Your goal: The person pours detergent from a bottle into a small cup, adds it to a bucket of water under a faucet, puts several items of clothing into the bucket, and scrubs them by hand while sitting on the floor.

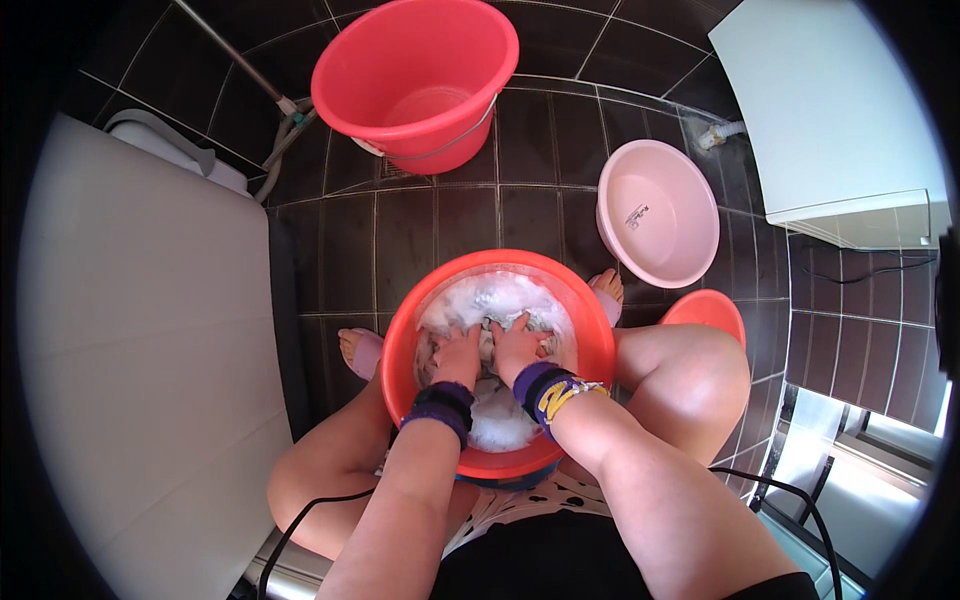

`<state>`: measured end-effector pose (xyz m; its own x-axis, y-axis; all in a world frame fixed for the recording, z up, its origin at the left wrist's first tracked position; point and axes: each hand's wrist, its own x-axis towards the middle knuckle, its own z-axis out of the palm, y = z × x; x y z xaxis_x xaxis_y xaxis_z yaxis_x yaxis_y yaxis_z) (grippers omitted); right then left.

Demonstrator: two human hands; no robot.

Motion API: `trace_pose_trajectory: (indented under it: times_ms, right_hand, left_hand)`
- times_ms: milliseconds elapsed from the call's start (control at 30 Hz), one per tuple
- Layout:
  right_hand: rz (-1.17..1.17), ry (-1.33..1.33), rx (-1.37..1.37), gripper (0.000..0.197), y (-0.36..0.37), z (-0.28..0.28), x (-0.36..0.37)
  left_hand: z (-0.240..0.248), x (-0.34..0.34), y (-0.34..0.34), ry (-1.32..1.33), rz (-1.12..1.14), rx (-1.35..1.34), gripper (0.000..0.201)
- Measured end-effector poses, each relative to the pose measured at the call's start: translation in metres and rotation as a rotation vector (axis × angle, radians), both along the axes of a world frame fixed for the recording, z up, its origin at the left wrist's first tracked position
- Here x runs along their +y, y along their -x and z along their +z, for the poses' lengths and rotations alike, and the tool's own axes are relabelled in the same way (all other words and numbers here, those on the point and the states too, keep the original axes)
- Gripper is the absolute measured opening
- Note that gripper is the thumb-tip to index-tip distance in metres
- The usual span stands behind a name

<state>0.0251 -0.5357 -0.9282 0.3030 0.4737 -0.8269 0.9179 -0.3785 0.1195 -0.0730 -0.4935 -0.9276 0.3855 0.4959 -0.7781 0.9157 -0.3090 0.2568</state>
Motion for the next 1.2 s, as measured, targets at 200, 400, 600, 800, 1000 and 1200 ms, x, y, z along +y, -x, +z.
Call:
trace_pose_trajectory:
  times_ms: [200, 400, 600, 800, 1000, 1200]
  right_hand:
    - [0.079, 0.141, -0.084, 0.030, -0.002, -0.074, 0.004]
    - [0.024, -0.065, 0.051, 0.022, -0.003, -0.069, -0.001]
    - [-0.155, -0.660, 0.119, 0.024, -0.013, -0.074, -0.010]
    - [0.035, -0.404, 0.286, 0.023, -0.026, 0.010, -0.003]
    - [0.212, -0.287, 0.368, 0.023, 0.004, 0.070, -0.034]
    - [0.491, -0.236, 0.569, 0.030, 0.047, 0.115, -0.062]
  left_hand:
    - [-0.020, 0.007, -0.009, -0.008, -0.012, 0.056, 0.042]
    - [-0.033, 0.009, -0.007, 0.070, -0.111, 0.147, 0.027]
    - [-0.020, 0.008, -0.005, -0.022, -0.095, 0.067, 0.028]
    - [-0.008, 0.003, 0.017, -0.332, -0.298, -0.207, 0.035]
    - [0.041, 0.035, 0.036, 0.278, -0.365, -0.042, 0.067]
    - [0.084, 0.015, 0.016, -0.341, -0.453, -0.284, 0.081]
